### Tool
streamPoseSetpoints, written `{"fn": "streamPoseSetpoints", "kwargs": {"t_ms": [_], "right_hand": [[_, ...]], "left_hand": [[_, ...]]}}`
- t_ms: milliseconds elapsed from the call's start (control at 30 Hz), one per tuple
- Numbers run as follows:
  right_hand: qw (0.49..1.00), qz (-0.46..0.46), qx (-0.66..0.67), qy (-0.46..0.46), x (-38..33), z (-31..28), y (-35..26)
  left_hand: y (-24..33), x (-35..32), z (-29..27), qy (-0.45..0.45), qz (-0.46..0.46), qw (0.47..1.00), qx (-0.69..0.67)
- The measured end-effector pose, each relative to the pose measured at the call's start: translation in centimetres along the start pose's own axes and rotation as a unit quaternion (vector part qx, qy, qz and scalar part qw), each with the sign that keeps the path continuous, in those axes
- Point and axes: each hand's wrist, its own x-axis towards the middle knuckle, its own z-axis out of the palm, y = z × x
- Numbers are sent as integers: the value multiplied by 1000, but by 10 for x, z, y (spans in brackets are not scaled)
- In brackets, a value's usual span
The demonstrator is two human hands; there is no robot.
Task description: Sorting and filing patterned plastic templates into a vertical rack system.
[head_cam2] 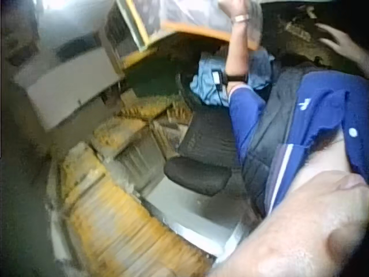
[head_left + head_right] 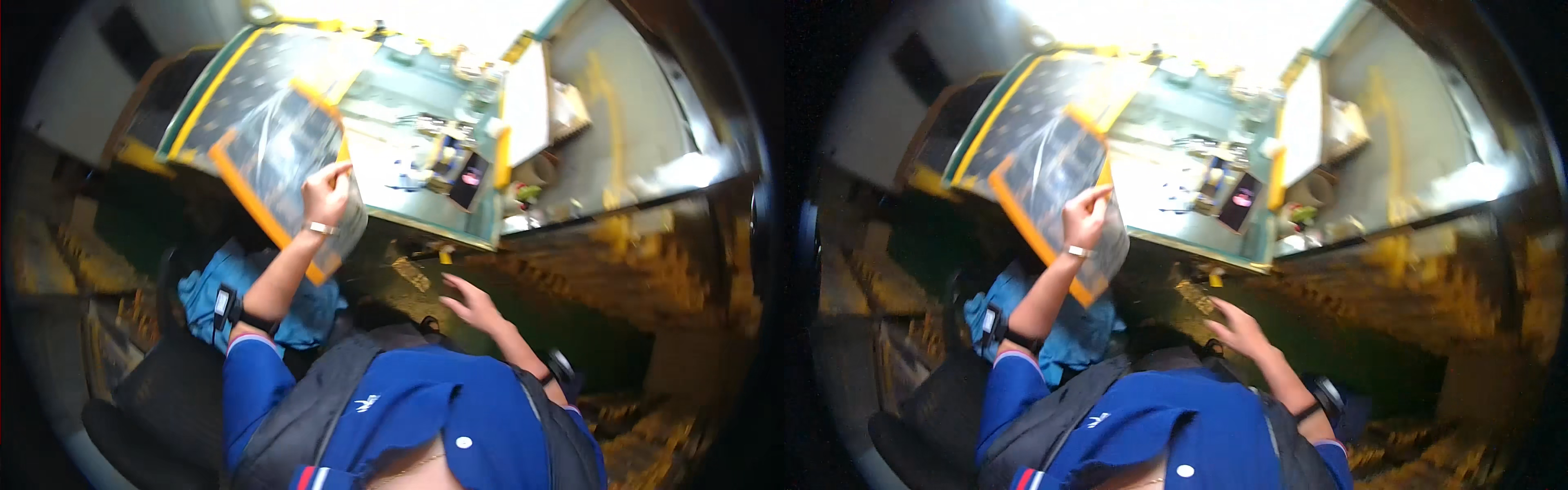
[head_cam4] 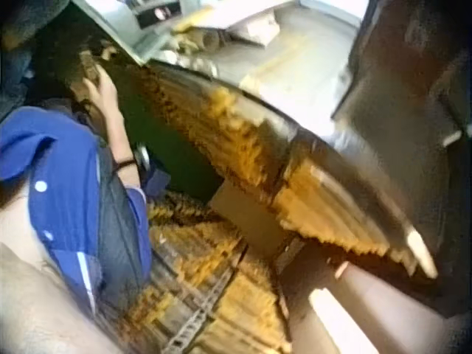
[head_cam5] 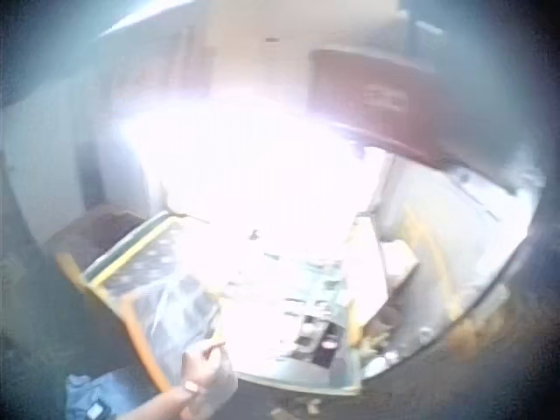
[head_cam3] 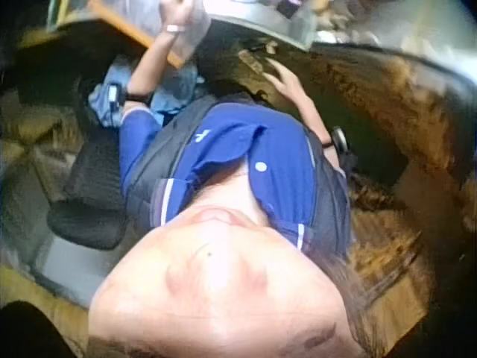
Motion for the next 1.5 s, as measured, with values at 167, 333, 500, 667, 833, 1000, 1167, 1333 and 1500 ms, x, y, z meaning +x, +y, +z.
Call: {"fn": "streamPoseSetpoints", "kwargs": {"t_ms": [167, 333, 500, 667, 833, 1000, 1167, 1333, 1500], "right_hand": [[985, -143, -2, 99, 15, 0, -59], [947, -63, 46, 313, -68, -3, 18], [946, -79, -89, 301, -223, -71, 114], [904, -41, -122, 408, -376, -152, 186], [822, 31, -136, 552, -514, -247, 200], [580, 110, -96, 801, -620, -312, 246], [457, 131, -32, 879, -709, -354, 303], [437, 183, 13, 881, -763, -386, 343], [430, 198, 20, 881, -805, -423, 377]], "left_hand": [[66, -101, 66, -135, -124, 975, -130], [135, -173, 112, -305, -69, 942, -125], [230, -239, 184, -572, -192, 785, -136], [313, -300, 314, -557, 328, 762, 23], [403, -379, 450, -612, 195, 759, -106], [489, -445, 572, -595, 213, 741, -227], [537, -515, 681, -688, 78, 648, -318], [580, -583, 760, -717, -54, 598, -353], [628, -612, 820, -726, -52, 576, -372]]}}
